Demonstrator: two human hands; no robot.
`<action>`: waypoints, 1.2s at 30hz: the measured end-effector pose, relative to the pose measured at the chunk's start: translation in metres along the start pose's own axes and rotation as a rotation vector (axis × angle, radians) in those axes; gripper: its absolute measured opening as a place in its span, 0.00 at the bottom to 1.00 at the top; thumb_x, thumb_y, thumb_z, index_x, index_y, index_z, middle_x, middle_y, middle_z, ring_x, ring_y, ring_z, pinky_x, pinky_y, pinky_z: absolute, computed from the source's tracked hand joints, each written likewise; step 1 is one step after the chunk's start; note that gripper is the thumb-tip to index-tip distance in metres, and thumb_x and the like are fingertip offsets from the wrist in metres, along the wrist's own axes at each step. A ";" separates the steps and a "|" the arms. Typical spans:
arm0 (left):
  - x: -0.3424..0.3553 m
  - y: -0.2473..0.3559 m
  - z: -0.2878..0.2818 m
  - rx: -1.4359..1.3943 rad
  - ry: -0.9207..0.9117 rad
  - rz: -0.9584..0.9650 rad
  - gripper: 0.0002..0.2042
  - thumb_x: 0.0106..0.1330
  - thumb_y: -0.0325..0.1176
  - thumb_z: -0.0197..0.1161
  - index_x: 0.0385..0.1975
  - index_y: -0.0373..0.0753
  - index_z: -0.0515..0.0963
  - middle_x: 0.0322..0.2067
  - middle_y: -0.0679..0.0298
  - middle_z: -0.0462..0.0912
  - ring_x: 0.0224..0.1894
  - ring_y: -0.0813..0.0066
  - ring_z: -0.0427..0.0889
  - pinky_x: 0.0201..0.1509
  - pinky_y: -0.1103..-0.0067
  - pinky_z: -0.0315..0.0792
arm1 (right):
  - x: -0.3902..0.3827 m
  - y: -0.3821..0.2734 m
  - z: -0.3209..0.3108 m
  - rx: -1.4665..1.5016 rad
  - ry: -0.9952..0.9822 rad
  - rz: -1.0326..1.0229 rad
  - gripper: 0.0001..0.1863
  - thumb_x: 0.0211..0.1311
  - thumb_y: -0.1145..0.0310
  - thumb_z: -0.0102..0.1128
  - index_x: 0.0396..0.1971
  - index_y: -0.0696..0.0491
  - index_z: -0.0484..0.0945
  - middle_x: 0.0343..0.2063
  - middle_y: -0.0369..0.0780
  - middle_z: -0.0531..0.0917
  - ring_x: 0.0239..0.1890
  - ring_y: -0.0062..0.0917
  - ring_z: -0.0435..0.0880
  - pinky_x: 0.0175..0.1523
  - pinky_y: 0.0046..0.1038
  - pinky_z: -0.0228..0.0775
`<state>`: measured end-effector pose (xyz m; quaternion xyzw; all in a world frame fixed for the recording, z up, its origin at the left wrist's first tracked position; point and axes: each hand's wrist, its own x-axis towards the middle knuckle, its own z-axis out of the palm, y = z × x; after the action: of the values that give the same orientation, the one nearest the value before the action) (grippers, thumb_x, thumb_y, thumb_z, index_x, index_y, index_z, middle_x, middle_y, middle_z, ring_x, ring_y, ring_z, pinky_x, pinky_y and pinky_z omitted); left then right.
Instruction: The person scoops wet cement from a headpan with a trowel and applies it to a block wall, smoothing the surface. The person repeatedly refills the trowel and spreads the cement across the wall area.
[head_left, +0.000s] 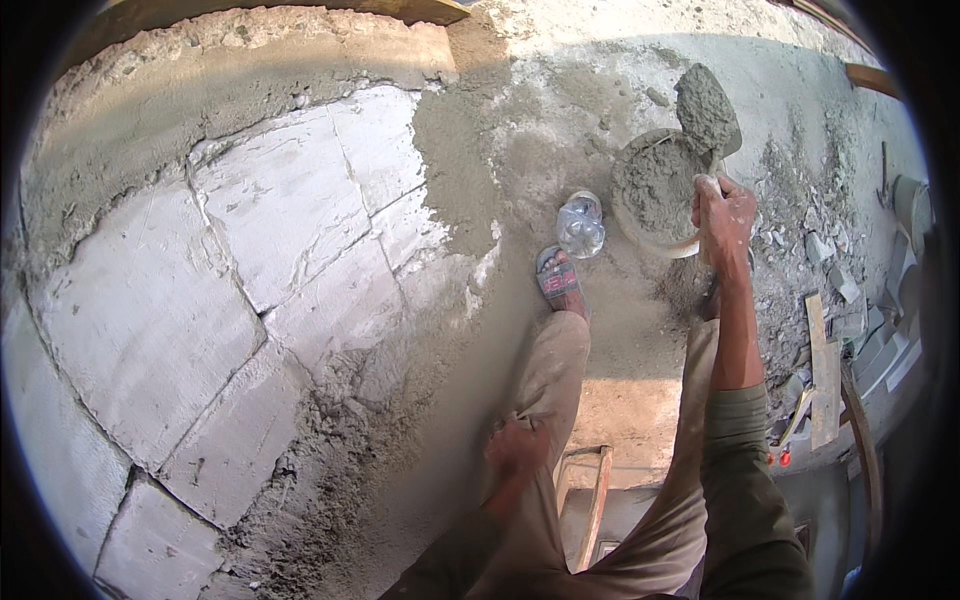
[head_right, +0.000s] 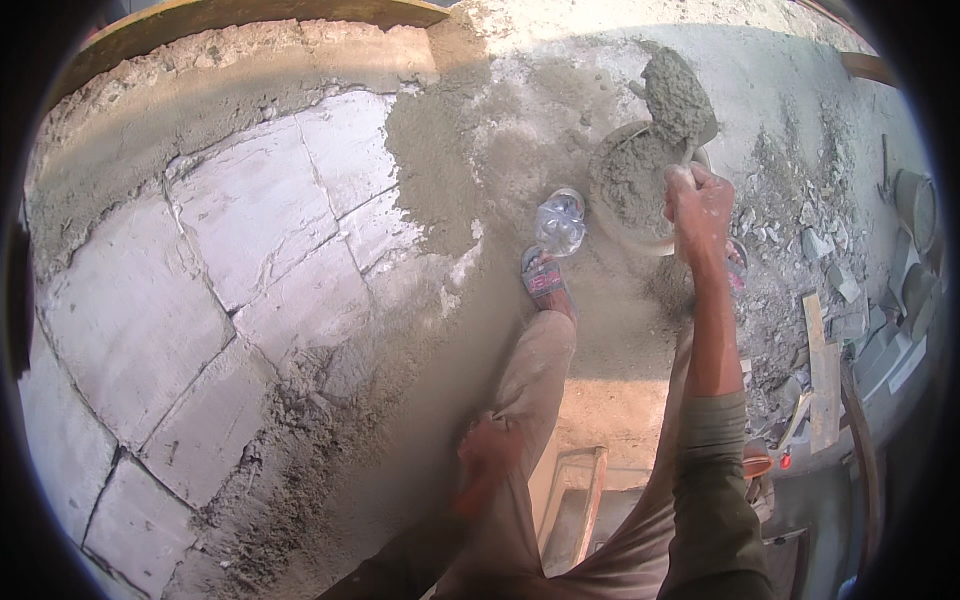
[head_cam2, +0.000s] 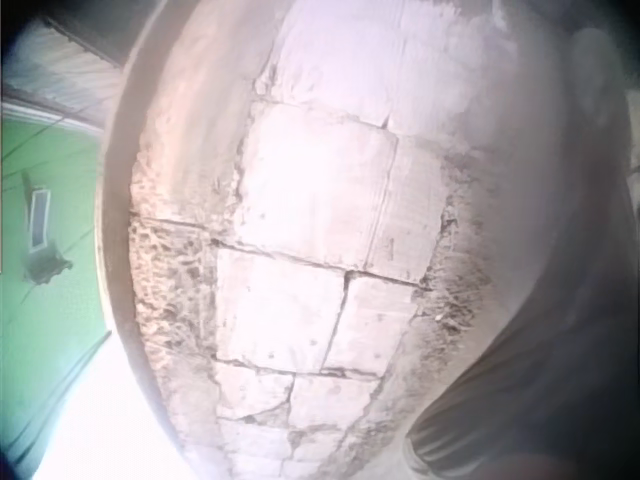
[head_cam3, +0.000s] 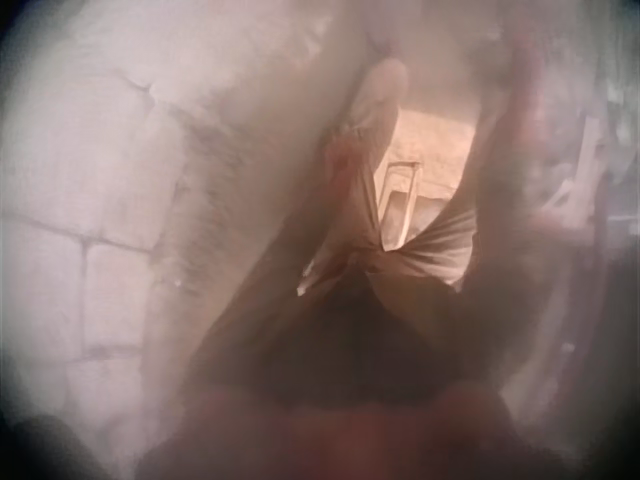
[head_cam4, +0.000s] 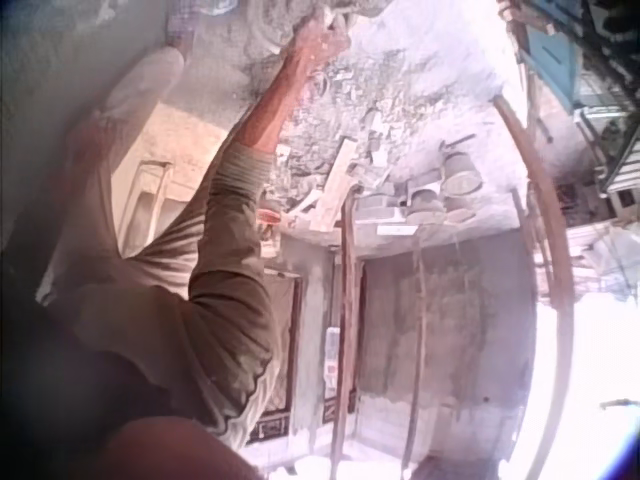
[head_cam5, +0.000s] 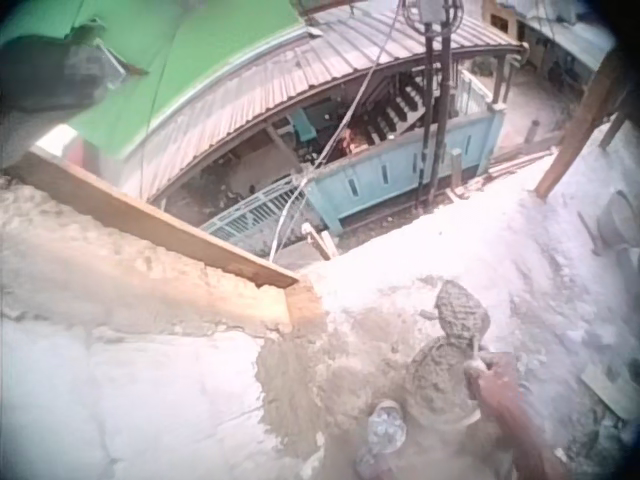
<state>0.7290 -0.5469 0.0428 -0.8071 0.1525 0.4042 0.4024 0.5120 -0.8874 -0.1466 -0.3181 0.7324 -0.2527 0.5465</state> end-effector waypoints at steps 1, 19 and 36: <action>0.000 -0.005 -0.002 -0.002 0.005 -0.006 0.37 0.69 0.59 0.58 0.71 0.39 0.76 0.65 0.46 0.83 0.66 0.45 0.83 0.73 0.55 0.71 | 0.008 -0.007 0.022 -0.035 0.100 -0.052 0.14 0.67 0.64 0.66 0.27 0.60 0.85 0.19 0.35 0.80 0.18 0.20 0.75 0.27 0.29 0.69; 0.026 -0.017 0.022 -0.016 0.212 -0.072 0.31 0.63 0.57 0.64 0.63 0.45 0.84 0.60 0.51 0.87 0.63 0.49 0.84 0.70 0.52 0.71 | -0.163 0.044 0.077 -0.698 -0.283 -0.016 0.18 0.65 0.57 0.67 0.41 0.59 0.86 0.34 0.56 0.88 0.43 0.55 0.89 0.51 0.54 0.78; -0.014 0.027 0.003 0.085 0.110 -0.037 0.33 0.66 0.57 0.62 0.65 0.42 0.81 0.59 0.48 0.87 0.64 0.46 0.84 0.70 0.57 0.73 | -0.045 0.143 -0.052 -0.410 -0.180 -0.035 0.17 0.64 0.61 0.66 0.33 0.64 0.85 0.21 0.54 0.81 0.26 0.42 0.84 0.38 0.45 0.74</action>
<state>0.7031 -0.5626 0.0387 -0.8130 0.1764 0.3448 0.4347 0.4439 -0.7571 -0.2058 -0.4564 0.7111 -0.0783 0.5291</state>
